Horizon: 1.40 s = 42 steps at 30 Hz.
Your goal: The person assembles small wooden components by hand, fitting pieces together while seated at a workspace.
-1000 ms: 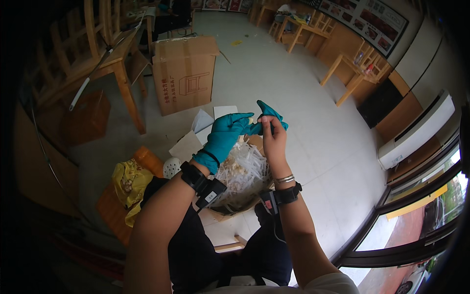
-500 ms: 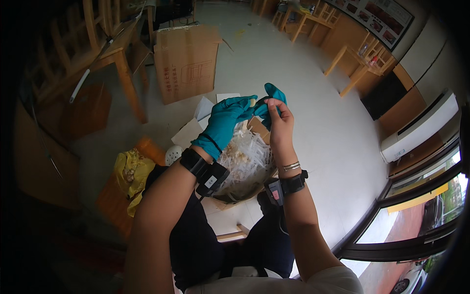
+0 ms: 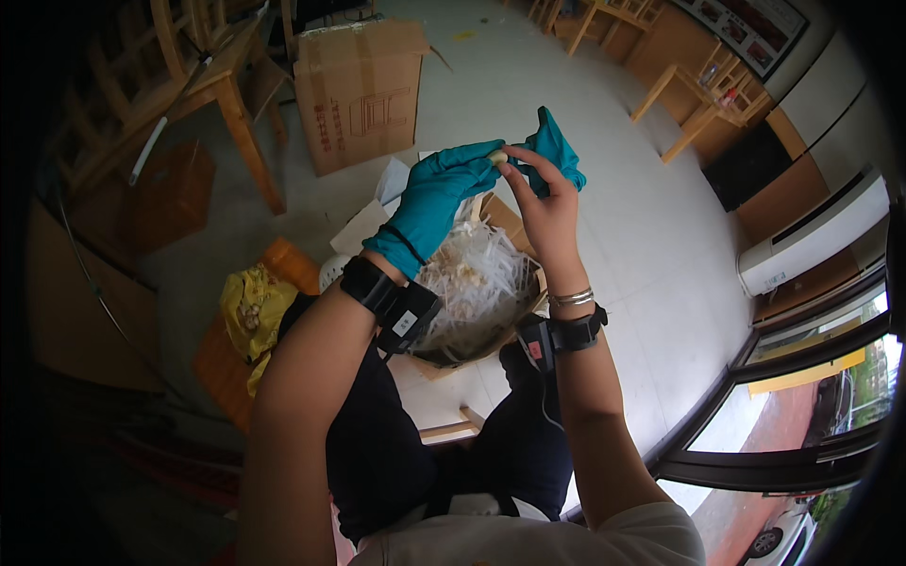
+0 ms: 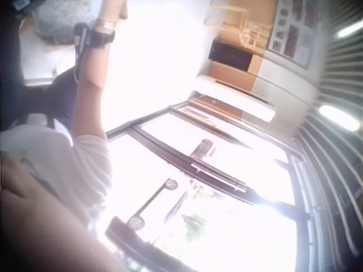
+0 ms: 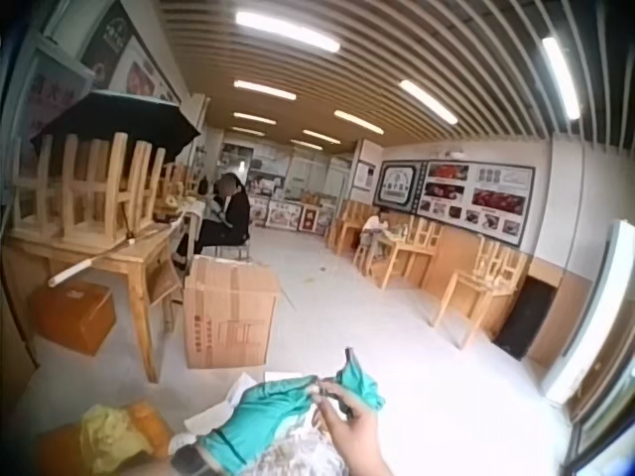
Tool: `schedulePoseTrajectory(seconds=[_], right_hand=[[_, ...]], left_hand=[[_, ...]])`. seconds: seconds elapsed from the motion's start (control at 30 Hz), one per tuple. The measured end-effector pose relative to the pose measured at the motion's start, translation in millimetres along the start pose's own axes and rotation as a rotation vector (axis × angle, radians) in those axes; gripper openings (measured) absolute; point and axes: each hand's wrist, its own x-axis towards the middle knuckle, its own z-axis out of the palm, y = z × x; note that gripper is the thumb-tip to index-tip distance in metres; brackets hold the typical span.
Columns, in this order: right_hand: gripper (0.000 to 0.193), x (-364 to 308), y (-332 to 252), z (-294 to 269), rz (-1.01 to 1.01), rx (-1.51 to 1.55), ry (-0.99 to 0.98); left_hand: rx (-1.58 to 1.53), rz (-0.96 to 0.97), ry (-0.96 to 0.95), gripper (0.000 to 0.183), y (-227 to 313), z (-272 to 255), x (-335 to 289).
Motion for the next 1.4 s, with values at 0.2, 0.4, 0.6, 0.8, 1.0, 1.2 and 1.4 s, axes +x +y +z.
schedulePoseTrajectory(seconds=[0.2,0.4,0.6,0.8,1.0,1.2,1.4], right_hand=[[0.013,-5.9,10.0,1.0,0.134,0.119,0.151],[0.016,-7.6,-2.1,-1.2,0.109,0.033,0.056],[0.021,-3.4,-0.5,-3.4,-0.088,-0.021,0.063],[0.021,-0.7,-8.3,-9.0,0.018,-0.07,-0.056],[0.016,-12.6,-18.3,10.0,0.128,0.072,0.101],[0.016,-64.5,-73.2,-11.7,0.302,0.118,-0.021],[0.02,-92.9,-180.1,50.0,0.521,0.731,-0.707]], left_hand=[[0.013,-0.052,0.004,0.032,2.1,7.0,-2.3],[-0.052,-0.123,0.064,0.033,2.6,2.8,-4.3],[-0.083,-0.125,0.076,0.031,-0.7,5.9,-6.1],[-0.081,-0.124,0.034,0.03,-2.9,2.9,-1.8],[-0.138,0.008,0.018,0.033,29.7,-15.5,-15.0],[-0.133,0.513,0.321,0.028,146.2,-90.6,-127.2],[0.182,0.002,1.176,0.027,50.3,-202.3,-373.9]])
